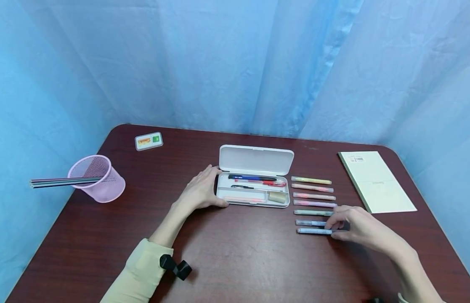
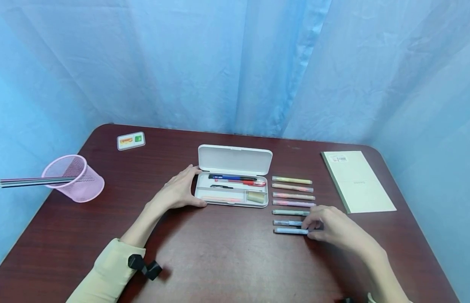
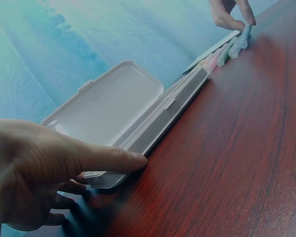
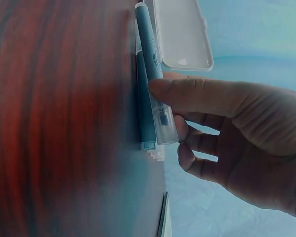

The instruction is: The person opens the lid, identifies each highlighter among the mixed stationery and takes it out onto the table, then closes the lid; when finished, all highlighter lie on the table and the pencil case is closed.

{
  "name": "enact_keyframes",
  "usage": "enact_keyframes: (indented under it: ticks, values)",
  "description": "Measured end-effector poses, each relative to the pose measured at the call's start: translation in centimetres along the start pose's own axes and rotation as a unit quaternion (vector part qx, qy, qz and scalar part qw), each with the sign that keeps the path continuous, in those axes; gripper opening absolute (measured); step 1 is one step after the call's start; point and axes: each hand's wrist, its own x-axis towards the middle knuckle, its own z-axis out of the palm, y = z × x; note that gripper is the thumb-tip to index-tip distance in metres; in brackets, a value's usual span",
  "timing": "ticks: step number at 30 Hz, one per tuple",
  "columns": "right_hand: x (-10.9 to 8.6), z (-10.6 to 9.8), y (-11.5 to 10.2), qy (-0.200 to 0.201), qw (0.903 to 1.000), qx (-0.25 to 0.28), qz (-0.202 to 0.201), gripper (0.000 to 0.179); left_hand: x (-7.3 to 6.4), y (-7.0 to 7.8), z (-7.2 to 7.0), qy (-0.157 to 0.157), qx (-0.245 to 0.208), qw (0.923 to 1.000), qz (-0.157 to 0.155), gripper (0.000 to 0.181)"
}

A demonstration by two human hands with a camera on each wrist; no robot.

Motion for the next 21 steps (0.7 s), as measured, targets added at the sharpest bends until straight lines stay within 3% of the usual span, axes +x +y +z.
enact_keyframes:
  ticks: [21]
  values:
    - [0.57,0.44,-0.03,-0.012,0.9986,-0.039,0.033,0.033,-0.09,0.05,-0.04,0.003,0.002,1.0,0.005,0.097]
